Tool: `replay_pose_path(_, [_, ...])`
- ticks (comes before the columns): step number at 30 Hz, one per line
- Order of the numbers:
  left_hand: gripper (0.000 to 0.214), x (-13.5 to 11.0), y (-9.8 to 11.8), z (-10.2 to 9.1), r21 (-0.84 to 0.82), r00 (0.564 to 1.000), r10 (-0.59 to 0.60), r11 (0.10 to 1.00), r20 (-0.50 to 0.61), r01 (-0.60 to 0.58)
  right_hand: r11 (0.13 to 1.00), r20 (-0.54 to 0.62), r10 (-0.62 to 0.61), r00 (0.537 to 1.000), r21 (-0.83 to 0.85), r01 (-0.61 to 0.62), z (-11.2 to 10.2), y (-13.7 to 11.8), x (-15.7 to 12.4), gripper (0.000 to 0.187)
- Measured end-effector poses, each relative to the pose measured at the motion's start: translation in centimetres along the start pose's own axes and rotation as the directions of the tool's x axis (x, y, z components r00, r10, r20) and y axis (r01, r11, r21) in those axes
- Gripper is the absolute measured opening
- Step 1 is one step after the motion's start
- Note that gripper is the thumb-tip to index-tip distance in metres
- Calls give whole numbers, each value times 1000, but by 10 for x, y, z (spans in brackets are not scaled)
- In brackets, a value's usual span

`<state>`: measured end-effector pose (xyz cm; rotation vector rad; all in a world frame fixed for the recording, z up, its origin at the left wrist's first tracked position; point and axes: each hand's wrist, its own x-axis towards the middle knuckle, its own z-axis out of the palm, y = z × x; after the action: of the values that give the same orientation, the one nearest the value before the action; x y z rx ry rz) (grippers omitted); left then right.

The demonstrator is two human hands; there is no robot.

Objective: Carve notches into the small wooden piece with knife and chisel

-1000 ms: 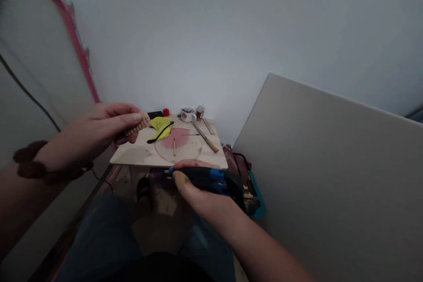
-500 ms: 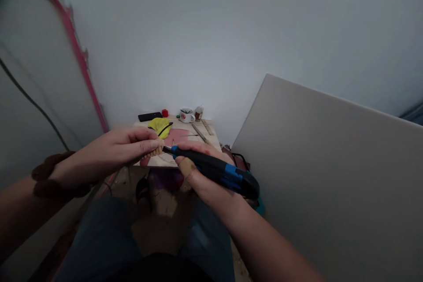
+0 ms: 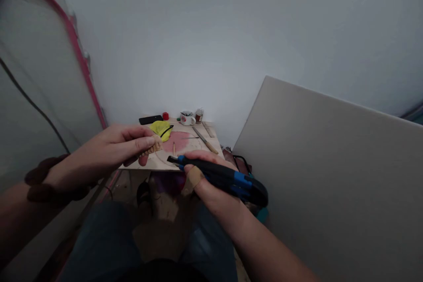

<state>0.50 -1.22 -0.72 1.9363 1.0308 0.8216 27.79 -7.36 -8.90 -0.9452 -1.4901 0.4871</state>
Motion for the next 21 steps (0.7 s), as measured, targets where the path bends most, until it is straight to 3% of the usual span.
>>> replay_pose_path(4, [45,-3,2,7,-11,999,22,1000,50,-21,998,-60,-57,997,27,59,1,-11,7,22])
replay_pose_path(11, [47,-5,4,9,-45,997,-10,999,75,14,950,28,-265,964,-160,266,5,-44,15,27])
replay_pose_path(21, [46,-15,14,18,-133,996,-38,990,78,48,837,128,-467,875,-256,484,4,-49,12,46])
